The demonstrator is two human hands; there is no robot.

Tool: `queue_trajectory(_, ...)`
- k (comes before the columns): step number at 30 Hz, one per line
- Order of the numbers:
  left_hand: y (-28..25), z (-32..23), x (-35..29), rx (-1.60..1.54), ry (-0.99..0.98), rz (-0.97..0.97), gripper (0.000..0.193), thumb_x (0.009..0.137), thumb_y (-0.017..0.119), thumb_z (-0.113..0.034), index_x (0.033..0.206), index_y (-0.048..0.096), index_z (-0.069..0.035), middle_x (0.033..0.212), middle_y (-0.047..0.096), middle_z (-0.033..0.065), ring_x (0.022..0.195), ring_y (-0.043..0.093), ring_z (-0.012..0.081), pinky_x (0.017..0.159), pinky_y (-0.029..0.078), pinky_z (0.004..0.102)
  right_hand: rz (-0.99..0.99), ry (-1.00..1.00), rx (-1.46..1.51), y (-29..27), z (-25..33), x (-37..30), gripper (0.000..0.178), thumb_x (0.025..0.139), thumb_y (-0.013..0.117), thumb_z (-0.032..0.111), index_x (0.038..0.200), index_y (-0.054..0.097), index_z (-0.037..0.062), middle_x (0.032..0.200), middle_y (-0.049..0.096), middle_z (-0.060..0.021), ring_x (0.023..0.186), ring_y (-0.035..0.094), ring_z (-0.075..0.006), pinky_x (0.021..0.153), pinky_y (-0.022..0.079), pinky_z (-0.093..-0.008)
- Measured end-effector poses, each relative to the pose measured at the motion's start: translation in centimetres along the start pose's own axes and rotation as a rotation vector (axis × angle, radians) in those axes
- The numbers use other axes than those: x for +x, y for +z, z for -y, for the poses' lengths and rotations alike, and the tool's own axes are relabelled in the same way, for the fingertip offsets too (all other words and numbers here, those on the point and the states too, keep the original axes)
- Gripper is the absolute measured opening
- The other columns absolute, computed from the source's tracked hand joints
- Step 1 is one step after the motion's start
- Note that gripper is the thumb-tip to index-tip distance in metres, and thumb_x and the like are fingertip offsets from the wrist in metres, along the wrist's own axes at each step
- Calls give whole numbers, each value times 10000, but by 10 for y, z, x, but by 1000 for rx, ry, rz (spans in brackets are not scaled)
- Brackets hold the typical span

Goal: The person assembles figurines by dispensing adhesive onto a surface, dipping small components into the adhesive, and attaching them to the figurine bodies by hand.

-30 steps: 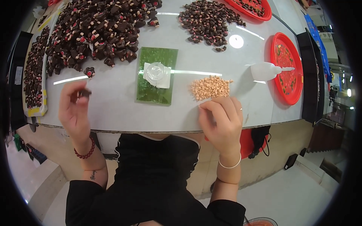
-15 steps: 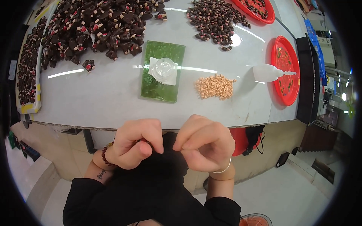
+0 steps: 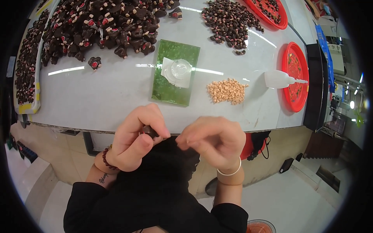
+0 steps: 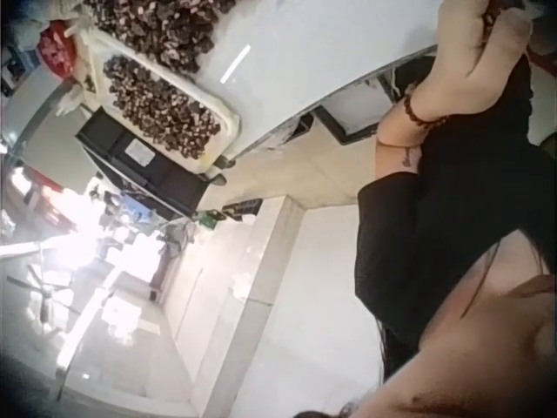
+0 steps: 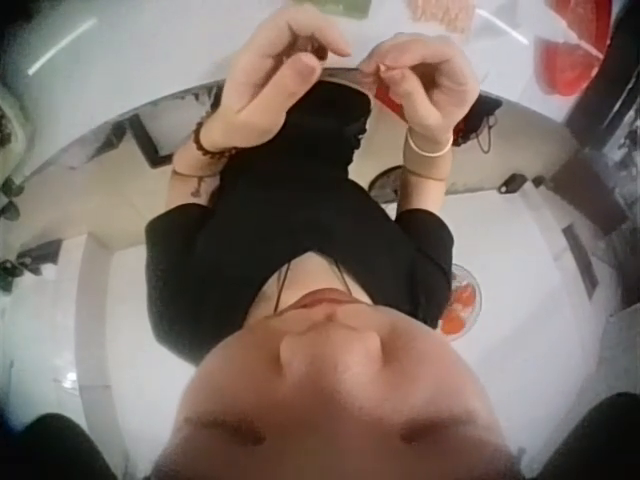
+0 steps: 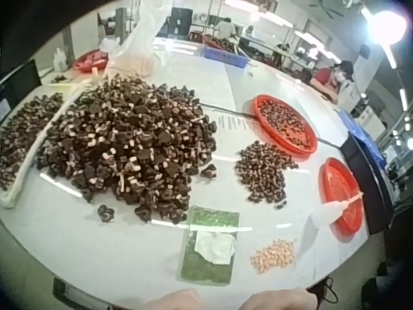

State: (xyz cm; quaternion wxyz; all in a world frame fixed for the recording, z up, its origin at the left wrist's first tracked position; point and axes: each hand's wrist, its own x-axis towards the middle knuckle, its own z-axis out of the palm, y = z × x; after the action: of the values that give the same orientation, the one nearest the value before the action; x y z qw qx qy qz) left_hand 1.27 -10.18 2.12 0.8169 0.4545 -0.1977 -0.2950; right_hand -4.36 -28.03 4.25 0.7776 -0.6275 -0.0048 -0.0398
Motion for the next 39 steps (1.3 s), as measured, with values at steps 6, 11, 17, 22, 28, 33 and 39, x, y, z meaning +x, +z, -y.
queue_trajectory(6,-7,5,-3,-364,107,-28,190,894,554,-32,1071,486,-13,942,527,59,790,509,93,715,432,239,81,-196,-459,-27,0,40,91,829,586,-42,876,511,-20,839,501,-57,695,457,-113,614,378,-207)
queue_trajectory(11,-16,8,-9,-472,79,-3,204,915,539,-59,1106,489,-7,937,543,65,749,522,86,684,444,241,102,-62,-657,-26,9,67,95,797,605,-32,845,527,-6,819,448,-27,718,432,-108,634,352,-209)
queue_trajectory(17,-14,-1,-9,-464,-56,-123,305,939,528,-317,1043,483,-33,869,553,119,568,407,64,496,379,203,228,-187,-916,-22,16,91,108,708,642,-6,791,576,14,785,433,-36,717,431,-142,632,348,-238)
queue_trajectory(22,-17,3,-10,-294,78,-62,312,940,525,-324,1024,512,-24,856,539,89,566,399,64,492,357,203,276,-230,-1034,-19,18,96,120,673,643,-7,776,584,12,780,438,-54,710,434,-175,641,360,-260)
queue_trajectory(28,-18,-1,-11,-409,-22,-35,315,951,495,-324,1052,517,-27,821,535,73,537,373,56,477,337,198,279,-210,-1012,-13,16,91,140,674,650,11,796,582,12,785,442,-50,733,440,-168,656,358,-258)
queue_trajectory(33,-14,3,-10,-801,-108,125,282,985,416,-302,1097,486,-52,739,504,29,505,329,35,463,297,184,125,-127,-248,2,11,53,88,738,637,24,800,577,39,874,473,-66,862,511,-208,782,400,-291)
queue_trajectory(39,-5,7,-5,-1214,-218,297,255,1007,343,-311,1043,439,-78,639,398,-39,490,285,16,454,249,177,166,-64,133,19,-10,26,65,774,646,24,809,598,51,1056,447,-117,1129,507,-376,982,396,-489)
